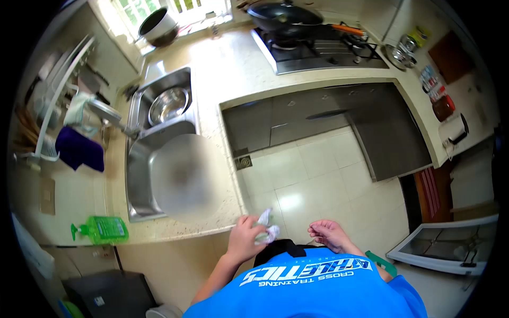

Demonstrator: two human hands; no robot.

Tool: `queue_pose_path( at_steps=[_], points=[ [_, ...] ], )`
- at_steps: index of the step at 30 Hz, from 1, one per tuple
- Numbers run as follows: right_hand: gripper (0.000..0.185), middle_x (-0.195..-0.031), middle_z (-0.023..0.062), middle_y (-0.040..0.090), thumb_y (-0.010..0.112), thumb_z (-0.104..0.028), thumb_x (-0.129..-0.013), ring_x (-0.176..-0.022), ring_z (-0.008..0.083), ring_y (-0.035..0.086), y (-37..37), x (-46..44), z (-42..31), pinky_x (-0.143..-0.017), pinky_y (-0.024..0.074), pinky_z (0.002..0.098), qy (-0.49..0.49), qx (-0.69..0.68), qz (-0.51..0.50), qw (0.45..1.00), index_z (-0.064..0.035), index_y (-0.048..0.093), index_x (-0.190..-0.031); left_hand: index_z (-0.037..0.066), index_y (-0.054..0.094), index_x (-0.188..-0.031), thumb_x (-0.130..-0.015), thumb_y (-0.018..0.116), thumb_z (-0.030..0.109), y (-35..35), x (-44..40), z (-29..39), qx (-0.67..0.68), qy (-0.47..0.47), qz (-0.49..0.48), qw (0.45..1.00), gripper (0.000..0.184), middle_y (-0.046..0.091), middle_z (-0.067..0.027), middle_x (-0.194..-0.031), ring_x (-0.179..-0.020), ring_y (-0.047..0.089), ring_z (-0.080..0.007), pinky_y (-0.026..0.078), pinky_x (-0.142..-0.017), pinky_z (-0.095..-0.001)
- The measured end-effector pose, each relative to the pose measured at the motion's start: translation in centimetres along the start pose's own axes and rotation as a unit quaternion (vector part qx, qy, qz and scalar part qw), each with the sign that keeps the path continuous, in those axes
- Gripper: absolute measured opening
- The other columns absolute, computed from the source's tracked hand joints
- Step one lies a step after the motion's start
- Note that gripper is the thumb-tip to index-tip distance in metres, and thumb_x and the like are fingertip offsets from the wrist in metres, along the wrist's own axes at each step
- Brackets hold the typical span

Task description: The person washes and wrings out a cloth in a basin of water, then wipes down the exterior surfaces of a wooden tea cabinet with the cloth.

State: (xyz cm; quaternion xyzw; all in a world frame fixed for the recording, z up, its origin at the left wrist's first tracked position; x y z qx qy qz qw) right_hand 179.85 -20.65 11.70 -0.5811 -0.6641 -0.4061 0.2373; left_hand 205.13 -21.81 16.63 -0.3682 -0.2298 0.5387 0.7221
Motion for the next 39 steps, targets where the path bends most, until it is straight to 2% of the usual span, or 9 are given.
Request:
queue_pose_path(
  at_steps=[2,4,7,14,22,27,33,37,39],
  points=[
    [0.012,-0.086,0.0012,0.062,0.056,-0.016,-0.086,-0.077,0.0066,0.056,-1.8,0.4,0.1,-0.064,0.0448,0.0199,-0.009,0.001,-0.007,1.000,-0.0072,0.059,-0.094,0.012,0.061,-0.083,-0.053,0.072,0.014,1.2,0.3,1.0,0.027,0.019,-0.042,0.999,0.031,0.053,-0.0092,-0.104,-0.099,0.047,-0.0305,0.041,-0.083,-0.0401],
    [0.012,-0.087,0.0012,0.062,0.056,-0.016,-0.086,-0.077,0.0067,0.056,-4.2,0.7,0.4,-0.064,0.0449,0.0201,-0.017,-0.016,-0.005,1.000,-0.0072,0.059,-0.094,0.009,0.060,-0.084,-0.053,0.070,0.012,2.8,0.6,1.1,0.111,-0.039,-0.012,0.993,0.032,0.054,-0.0090,-0.102,-0.098,0.048,-0.0309,0.042,-0.081,-0.0391],
    [0.013,-0.088,0.0014,0.061,0.056,-0.017,-0.086,-0.076,0.0070,0.056,-8.8,1.4,1.3,-0.064,0.0450,0.0204,-0.023,-0.038,-0.005,0.999,-0.0068,0.059,-0.094,0.007,0.059,-0.085,-0.053,0.070,0.011,5.8,-0.1,4.0,0.156,-0.044,0.006,0.987,0.033,0.054,-0.0100,-0.104,-0.098,0.048,-0.0318,0.041,-0.083,-0.0391],
    [0.015,-0.085,0.0020,0.060,0.056,-0.018,-0.086,-0.075,0.0081,0.055,-20.9,3.8,2.4,-0.062,0.0455,0.0200,-0.084,-0.148,0.000,0.985,-0.0050,0.059,-0.092,0.006,0.059,-0.087,-0.056,0.072,0.008,14.2,-4.9,13.3,0.253,-0.010,-0.046,0.966,0.033,0.056,-0.0118,-0.108,-0.101,0.050,-0.0316,0.040,-0.085,-0.0383],
    [0.015,-0.084,0.0026,0.060,0.057,-0.017,-0.086,-0.073,0.0085,0.056,-33.7,9.7,3.1,-0.061,0.0460,0.0201,-0.146,-0.253,0.109,0.950,-0.0044,0.059,-0.094,0.005,0.059,-0.088,-0.058,0.071,0.006,21.3,-12.5,23.9,0.239,0.062,-0.146,0.958,0.032,0.055,-0.0130,-0.110,-0.102,0.051,-0.0318,0.040,-0.086,-0.0383],
    [0.016,-0.085,0.0045,0.061,0.056,-0.017,-0.086,-0.075,0.0092,0.056,-39.2,10.4,4.2,-0.063,0.0460,0.0210,-0.199,-0.367,0.131,0.899,-0.0036,0.058,-0.095,0.004,0.058,-0.090,-0.060,0.070,0.003,25.1,-18.2,28.6,0.232,0.118,-0.233,0.937,0.033,0.053,-0.0139,-0.112,-0.103,0.051,-0.0308,0.040,-0.087,-0.0367],
    [0.017,-0.085,0.0033,0.061,0.057,-0.017,-0.085,-0.076,0.0101,0.056,-45.0,11.2,0.2,-0.065,0.0455,0.0224,-0.187,-0.382,0.207,0.881,-0.0045,0.058,-0.096,0.004,0.057,-0.093,-0.061,0.070,0.003,32.5,-28.0,33.8,0.286,0.167,-0.301,0.894,0.034,0.052,-0.0137,-0.113,-0.105,0.050,-0.0295,0.040,-0.088,-0.0357],
    [0.016,-0.089,0.0038,0.061,0.056,-0.018,-0.086,-0.080,0.0115,0.057,-50.4,12.4,-4.1,-0.066,0.0452,0.0223,-0.245,-0.426,0.286,0.823,-0.0050,0.058,-0.095,0.002,0.056,-0.091,-0.062,0.069,0.004,36.9,-35.7,40.9,0.328,0.180,-0.370,0.850,0.031,0.052,-0.0146,-0.111,-0.105,0.050,-0.0264,0.039,-0.089,-0.0323],
    [0.023,-0.094,0.0055,0.060,0.055,-0.023,-0.086,-0.085,0.0129,0.056,-52.2,13.5,-7.5,-0.069,0.0455,0.0237,-0.248,-0.412,0.309,0.820,-0.0047,0.056,-0.100,0.002,0.055,-0.094,-0.064,0.069,0.005,39.2,-38.8,44.3,0.319,0.225,-0.396,0.831,0.033,0.051,-0.0150,-0.112,-0.104,0.050,-0.0256,0.039,-0.089,-0.0310]
  ],
)
Point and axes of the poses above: each hand's wrist, its own x-axis away from the middle knuckle, its own y-axis out of the palm, z = x × y, the point moved 5 cm from there along -x, towards the middle knuckle
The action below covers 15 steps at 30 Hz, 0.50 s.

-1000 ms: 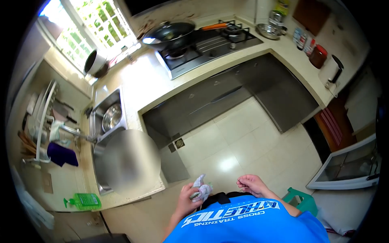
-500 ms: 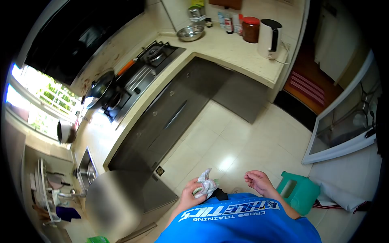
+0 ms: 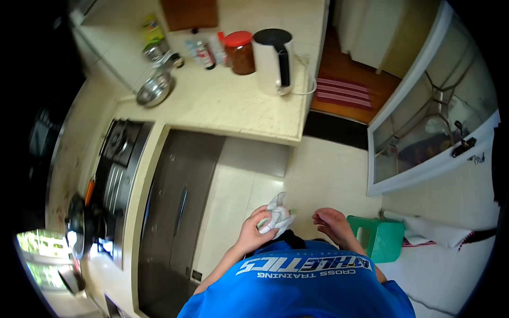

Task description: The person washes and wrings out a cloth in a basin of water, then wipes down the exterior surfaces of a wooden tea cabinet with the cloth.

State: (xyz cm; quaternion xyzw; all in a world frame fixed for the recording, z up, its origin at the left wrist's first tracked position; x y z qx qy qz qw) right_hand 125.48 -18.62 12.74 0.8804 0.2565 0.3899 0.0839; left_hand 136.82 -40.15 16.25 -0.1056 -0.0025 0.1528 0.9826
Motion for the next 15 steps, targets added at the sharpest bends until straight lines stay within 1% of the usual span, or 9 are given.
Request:
queue_pose_path(
  at_steps=[2,3,4,6,7,8,10,11,15],
  points=[
    [0.033,-0.102,0.0081,0.058,0.054,-0.029,-0.087,-0.093,0.0153,0.055,1.9,-0.8,-2.6,-0.073,0.0456,0.0268,-0.020,0.040,-0.056,0.997,-0.0044,0.053,-0.109,0.001,0.052,-0.098,-0.065,0.069,0.007,0.8,-4.3,1.1,-0.006,0.023,-0.057,0.998,0.037,0.049,-0.0154,-0.114,-0.105,0.050,-0.0263,0.038,-0.089,-0.0312],
    [0.045,-0.113,0.0096,0.053,0.051,-0.034,-0.088,-0.101,0.0182,0.052,2.5,-1.3,-3.5,-0.078,0.0455,0.0309,-0.018,0.030,-0.096,0.995,-0.0061,0.043,-0.122,0.003,0.047,-0.109,-0.066,0.070,0.009,1.6,-6.2,1.5,-0.021,0.048,-0.082,0.995,0.049,0.047,-0.0156,-0.116,-0.107,0.049,-0.0278,0.038,-0.090,-0.0320],
    [0.045,-0.113,0.0096,0.053,0.051,-0.034,-0.088,-0.101,0.0182,0.052,2.7,-1.6,-4.5,-0.078,0.0455,0.0309,-0.024,0.016,-0.082,0.996,-0.0061,0.043,-0.122,0.003,0.047,-0.109,-0.066,0.070,0.009,2.5,-8.0,2.4,-0.021,0.050,-0.103,0.993,0.049,0.047,-0.0156,-0.116,-0.107,0.049,-0.0278,0.038,-0.090,-0.0320],
    [0.052,-0.123,0.0095,0.046,0.049,-0.033,-0.089,-0.108,0.0205,0.049,3.5,-2.0,-6.1,-0.082,0.0452,0.0331,-0.043,-0.069,-0.161,0.984,-0.0085,0.031,-0.131,0.006,0.043,-0.118,-0.067,0.070,0.010,4.9,-11.2,3.6,0.048,-0.013,-0.159,0.986,0.058,0.046,-0.0159,-0.117,-0.110,0.046,-0.0285,0.037,-0.093,-0.0333],
    [0.056,-0.126,0.0082,0.042,0.050,-0.029,-0.089,-0.111,0.0216,0.047,2.8,-2.9,-6.6,-0.087,0.0441,0.0348,-0.029,-0.087,-0.154,0.984,-0.0102,0.023,-0.135,0.009,0.037,-0.126,-0.068,0.071,0.012,6.2,-12.9,3.7,0.037,0.019,-0.199,0.979,0.068,0.040,-0.0169,-0.125,-0.116,0.041,-0.0292,0.035,-0.096,-0.0344],
    [0.056,-0.126,0.0082,0.042,0.050,-0.029,-0.089,-0.111,0.0216,0.047,1.6,-3.9,-6.9,-0.087,0.0441,0.0348,-0.037,-0.098,-0.147,0.984,-0.0102,0.023,-0.135,0.009,0.037,-0.126,-0.068,0.071,0.012,7.4,-14.4,3.6,0.033,0.021,-0.214,0.976,0.068,0.040,-0.0169,-0.125,-0.116,0.041,-0.0292,0.035,-0.096,-0.0344],
    [0.057,-0.125,0.0080,0.042,0.052,-0.024,-0.088,-0.111,0.0216,0.046,-0.7,-6.0,-8.9,-0.088,0.0437,0.0357,-0.080,-0.141,-0.143,0.976,-0.0096,0.022,-0.135,0.011,0.036,-0.128,-0.067,0.072,0.013,10.1,-17.2,3.9,-0.058,0.085,-0.257,0.961,0.071,0.029,-0.0176,-0.134,-0.122,0.035,-0.0297,0.032,-0.098,-0.0352],
    [0.060,-0.124,0.0082,0.042,0.056,-0.019,-0.085,-0.110,0.0212,0.047,-1.9,-6.8,-10.3,-0.089,0.0434,0.0356,-0.075,-0.176,-0.150,0.970,-0.0084,0.023,-0.134,0.013,0.037,-0.129,-0.068,0.073,0.013,11.2,-18.8,3.7,-0.037,0.053,-0.294,0.954,0.072,0.022,-0.0174,-0.138,-0.125,0.031,-0.0309,0.032,-0.099,-0.0363],
    [0.059,-0.122,0.0089,0.044,0.058,-0.017,-0.083,-0.108,0.0195,0.048,-7.3,-11.5,-15.1,-0.088,0.0433,0.0327,-0.079,-0.153,-0.129,0.977,-0.0057,0.028,-0.132,0.013,0.043,-0.125,-0.069,0.072,0.011,15.6,-26.1,4.5,0.041,0.002,-0.352,0.935,0.063,0.024,-0.0154,-0.137,-0.126,0.029,-0.0299,0.034,-0.098,-0.0362]
  ],
)
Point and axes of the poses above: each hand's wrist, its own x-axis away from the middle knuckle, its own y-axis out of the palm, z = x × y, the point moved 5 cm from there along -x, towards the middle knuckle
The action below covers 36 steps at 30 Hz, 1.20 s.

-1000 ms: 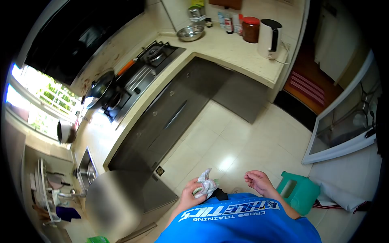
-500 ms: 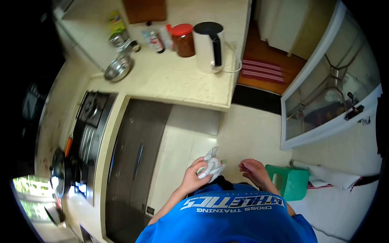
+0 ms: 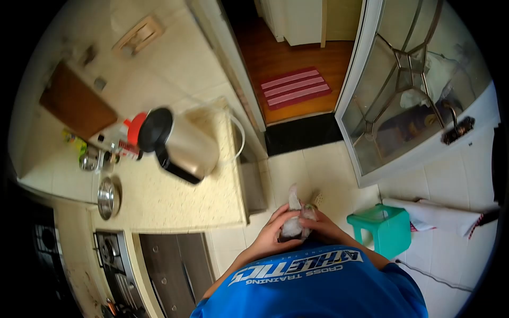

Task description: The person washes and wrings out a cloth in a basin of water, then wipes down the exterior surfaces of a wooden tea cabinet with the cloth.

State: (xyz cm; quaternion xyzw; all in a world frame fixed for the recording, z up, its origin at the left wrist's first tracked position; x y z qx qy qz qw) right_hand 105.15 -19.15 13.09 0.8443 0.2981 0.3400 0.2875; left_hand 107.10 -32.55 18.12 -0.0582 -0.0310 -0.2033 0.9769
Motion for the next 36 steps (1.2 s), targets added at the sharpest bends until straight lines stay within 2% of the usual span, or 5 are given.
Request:
queue_pose_path(
  at_steps=[4,12,13,26,36],
  points=[
    [0.051,-0.113,0.0080,0.051,0.062,-0.015,-0.080,-0.101,0.0162,0.051,-4.0,-3.2,-8.0,-0.085,0.0433,0.0290,-0.028,0.019,0.022,0.999,-0.0029,0.039,-0.124,0.013,0.045,-0.124,-0.072,0.070,0.011,-1.2,-9.2,1.6,-0.019,0.001,0.009,1.000,0.057,0.034,-0.0105,-0.133,-0.113,0.044,-0.0215,0.045,-0.079,-0.0289],
    [0.044,-0.103,0.0069,0.057,0.063,-0.015,-0.078,-0.092,0.0148,0.054,-10.7,-5.8,-22.3,-0.081,0.0439,0.0283,-0.059,0.061,0.072,0.994,-0.0018,0.047,-0.117,0.004,0.052,-0.113,-0.083,0.055,-0.001,-3.1,-23.9,4.1,0.081,-0.035,0.052,0.995,0.031,0.049,-0.0086,-0.121,-0.098,0.050,-0.0127,0.044,-0.079,-0.0253],
    [0.044,-0.103,0.0069,0.057,0.063,-0.015,-0.078,-0.092,0.0148,0.054,-11.3,-6.0,-23.4,-0.081,0.0439,0.0282,-0.053,0.045,0.087,0.994,-0.0015,0.047,-0.117,0.006,0.055,-0.109,-0.081,0.060,0.003,-3.6,-25.2,4.1,0.069,-0.017,0.081,0.994,0.028,0.055,-0.0072,-0.114,-0.087,0.054,-0.0086,0.044,-0.066,-0.0207],
    [0.041,-0.102,0.0126,0.057,0.059,-0.014,-0.081,-0.090,0.0230,0.058,-24.0,-17.7,-37.5,-0.078,0.0486,0.0343,-0.086,-0.070,0.239,0.965,-0.0007,0.045,-0.117,0.005,0.055,-0.106,-0.083,0.057,0.004,-13.4,-46.8,-1.5,0.099,-0.124,0.027,0.987,0.022,0.058,-0.0042,-0.101,-0.093,0.055,-0.0108,0.045,-0.081,-0.0236],
    [0.035,-0.101,0.0112,0.058,0.058,-0.009,-0.081,-0.088,0.0224,0.058,-23.9,-32.8,-54.4,-0.076,0.0495,0.0354,-0.089,-0.075,0.254,0.960,-0.0006,0.047,-0.114,0.002,0.056,-0.101,-0.085,0.056,0.007,-28.2,-63.5,2.1,0.068,-0.098,0.152,0.981,0.017,0.060,-0.0040,-0.094,-0.082,0.055,-0.0094,0.045,-0.074,-0.0225]
  ],
)
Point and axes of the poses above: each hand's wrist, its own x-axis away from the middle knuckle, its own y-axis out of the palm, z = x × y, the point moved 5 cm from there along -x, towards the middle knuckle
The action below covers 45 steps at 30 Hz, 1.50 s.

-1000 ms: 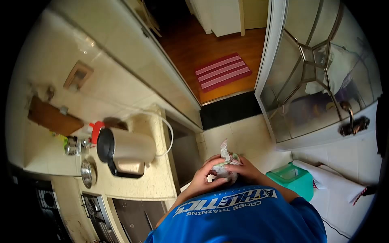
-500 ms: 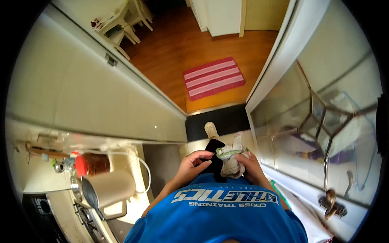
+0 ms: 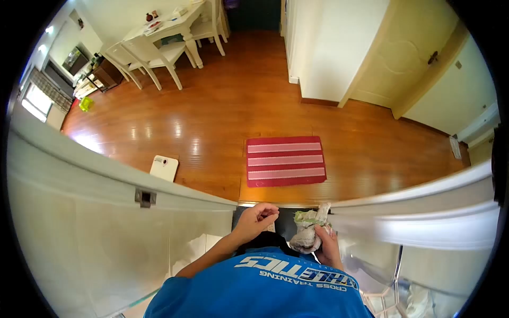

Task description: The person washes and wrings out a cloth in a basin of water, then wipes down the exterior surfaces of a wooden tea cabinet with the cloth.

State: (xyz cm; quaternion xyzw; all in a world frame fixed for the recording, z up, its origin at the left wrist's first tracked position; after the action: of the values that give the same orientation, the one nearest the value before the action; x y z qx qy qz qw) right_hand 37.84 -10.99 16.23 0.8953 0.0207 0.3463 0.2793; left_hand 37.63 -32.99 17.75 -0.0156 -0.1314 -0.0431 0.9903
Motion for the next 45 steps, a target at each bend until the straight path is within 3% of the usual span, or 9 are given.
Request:
queue_pose_path(
  at_steps=[11,15,17,19,21,23,34,41,45],
  points=[
    [0.043,-0.107,0.0122,0.055,0.058,-0.015,-0.082,-0.095,0.0236,0.056,4.3,-15.2,-6.4,-0.081,0.0476,0.0379,0.113,0.001,-0.069,0.991,-0.0039,0.043,-0.120,0.002,0.058,-0.101,-0.083,0.059,0.019,-4.5,-8.5,2.2,-0.008,-0.031,0.110,0.993,0.024,0.062,-0.0068,-0.088,-0.076,0.058,-0.0124,0.047,-0.067,-0.0249],
    [0.035,-0.099,0.0105,0.059,0.061,-0.013,-0.080,-0.089,0.0220,0.059,9.0,-23.1,-10.3,-0.077,0.0493,0.0373,0.129,0.048,-0.130,0.982,-0.0035,0.050,-0.111,0.002,0.060,-0.100,-0.081,0.062,0.019,-6.6,-12.7,2.2,-0.087,-0.047,0.173,0.980,0.025,0.063,-0.0078,-0.090,-0.076,0.059,-0.0150,0.048,-0.068,-0.0267],
    [0.031,-0.095,0.0096,0.060,0.062,-0.012,-0.079,-0.085,0.0211,0.059,12.1,-26.1,-13.8,-0.075,0.0500,0.0369,0.117,0.023,-0.178,0.977,-0.0030,0.052,-0.107,0.003,0.061,-0.101,-0.081,0.063,0.018,-7.8,-15.3,1.4,-0.025,-0.011,0.231,0.973,0.025,0.064,-0.0078,-0.092,-0.079,0.059,-0.0156,0.047,-0.070,-0.0265],
    [0.031,-0.095,0.0100,0.060,0.062,-0.011,-0.079,-0.084,0.0207,0.060,13.7,-28.8,-16.8,-0.073,0.0507,0.0363,0.114,0.070,-0.180,0.975,-0.0024,0.051,-0.107,0.003,0.060,-0.101,-0.081,0.063,0.017,-8.2,-17.3,4.8,-0.016,-0.048,0.270,0.961,0.025,0.064,-0.0078,-0.092,-0.080,0.058,-0.0149,0.046,-0.071,-0.0259],
    [0.030,-0.095,0.0101,0.059,0.062,-0.012,-0.079,-0.083,0.0208,0.060,15.1,-31.5,-19.6,-0.070,0.0517,0.0358,0.102,0.080,-0.188,0.974,-0.0023,0.051,-0.106,0.001,0.059,-0.102,-0.081,0.063,0.017,-9.1,-19.8,6.1,-0.002,-0.046,0.271,0.961,0.027,0.063,-0.0090,-0.092,-0.081,0.059,-0.0159,0.046,-0.071,-0.0265],
    [0.033,-0.096,0.0096,0.059,0.062,-0.013,-0.078,-0.082,0.0216,0.060,15.7,-34.3,-21.8,-0.069,0.0522,0.0358,0.082,0.089,-0.182,0.976,-0.0026,0.050,-0.107,0.001,0.059,-0.103,-0.081,0.063,0.016,-9.4,-21.8,8.8,-0.124,-0.076,0.207,0.967,0.027,0.063,-0.0107,-0.094,-0.084,0.059,-0.0178,0.046,-0.073,-0.0278],
    [0.040,-0.103,0.0101,0.057,0.063,-0.011,-0.078,-0.090,0.0224,0.058,23.4,-44.0,-20.0,-0.076,0.0502,0.0389,0.190,0.121,-0.241,0.944,-0.0033,0.047,-0.114,0.002,0.057,-0.103,-0.082,0.062,0.020,-14.1,-26.1,7.7,-0.060,-0.159,0.264,0.949,0.028,0.063,-0.0109,-0.090,-0.084,0.060,-0.0196,0.047,-0.075,-0.0299],
    [0.037,-0.103,0.0104,0.057,0.060,-0.008,-0.080,-0.092,0.0225,0.057,33.8,-50.9,-20.0,-0.080,0.0485,0.0376,0.144,0.161,-0.278,0.936,-0.0025,0.047,-0.115,0.002,0.057,-0.104,-0.081,0.062,0.021,-24.9,-32.2,6.3,-0.029,-0.112,0.256,0.960,0.030,0.063,-0.0113,-0.092,-0.088,0.061,-0.0208,0.047,-0.078,-0.0308],
    [0.038,-0.102,0.0108,0.057,0.059,-0.007,-0.080,-0.092,0.0232,0.057,39.6,-54.3,-19.2,-0.078,0.0487,0.0368,0.159,0.162,-0.234,0.945,-0.0032,0.047,-0.115,0.000,0.058,-0.102,-0.080,0.063,0.021,-33.5,-34.0,8.6,-0.096,-0.077,0.296,0.947,0.031,0.063,-0.0141,-0.093,-0.088,0.060,-0.0236,0.048,-0.076,-0.0318]
  ],
)
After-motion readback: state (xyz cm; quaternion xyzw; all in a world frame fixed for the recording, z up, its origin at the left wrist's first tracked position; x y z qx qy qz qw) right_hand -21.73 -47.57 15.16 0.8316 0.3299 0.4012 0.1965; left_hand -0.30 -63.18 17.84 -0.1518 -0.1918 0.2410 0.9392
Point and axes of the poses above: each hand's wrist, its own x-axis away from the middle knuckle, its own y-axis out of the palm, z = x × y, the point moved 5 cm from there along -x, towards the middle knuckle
